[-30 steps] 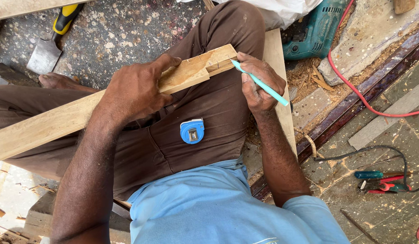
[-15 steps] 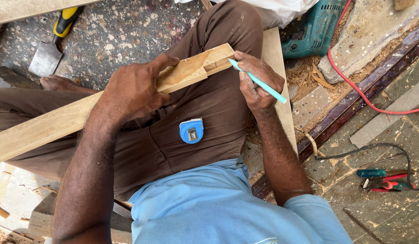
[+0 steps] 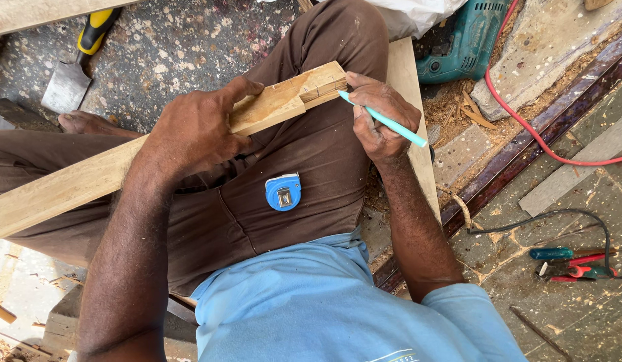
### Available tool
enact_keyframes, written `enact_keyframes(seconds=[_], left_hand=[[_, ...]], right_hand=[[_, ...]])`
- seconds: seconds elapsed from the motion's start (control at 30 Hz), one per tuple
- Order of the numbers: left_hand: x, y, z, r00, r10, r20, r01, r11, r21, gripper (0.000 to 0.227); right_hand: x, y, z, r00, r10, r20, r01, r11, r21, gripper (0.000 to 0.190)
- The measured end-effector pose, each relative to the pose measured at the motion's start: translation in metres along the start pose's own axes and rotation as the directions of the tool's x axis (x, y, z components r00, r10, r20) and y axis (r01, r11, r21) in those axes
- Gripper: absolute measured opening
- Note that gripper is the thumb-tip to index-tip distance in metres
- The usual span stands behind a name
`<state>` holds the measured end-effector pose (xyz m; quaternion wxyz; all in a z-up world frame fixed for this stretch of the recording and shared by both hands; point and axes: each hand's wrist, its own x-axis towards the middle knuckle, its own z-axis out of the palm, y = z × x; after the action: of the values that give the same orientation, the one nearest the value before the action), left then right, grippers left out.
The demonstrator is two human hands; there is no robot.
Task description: The person marks wooden pieces using a pencil and a measuring tape, then fits the pieces together to assemble a wooden frame on the floor.
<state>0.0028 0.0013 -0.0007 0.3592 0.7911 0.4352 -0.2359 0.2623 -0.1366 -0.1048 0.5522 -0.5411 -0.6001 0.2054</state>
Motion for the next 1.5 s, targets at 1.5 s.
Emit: enact_keyframes(seconds=[1.5], left_hand=[[-0.017,-0.001,0.033,0.962,0.122,-0.243,-0.081,0.982,0.173,0.075]], right_hand=[[0.003,-0.025,0.007,0.972,0.116,-0.204,-0.096,0.990,0.103,0.019]])
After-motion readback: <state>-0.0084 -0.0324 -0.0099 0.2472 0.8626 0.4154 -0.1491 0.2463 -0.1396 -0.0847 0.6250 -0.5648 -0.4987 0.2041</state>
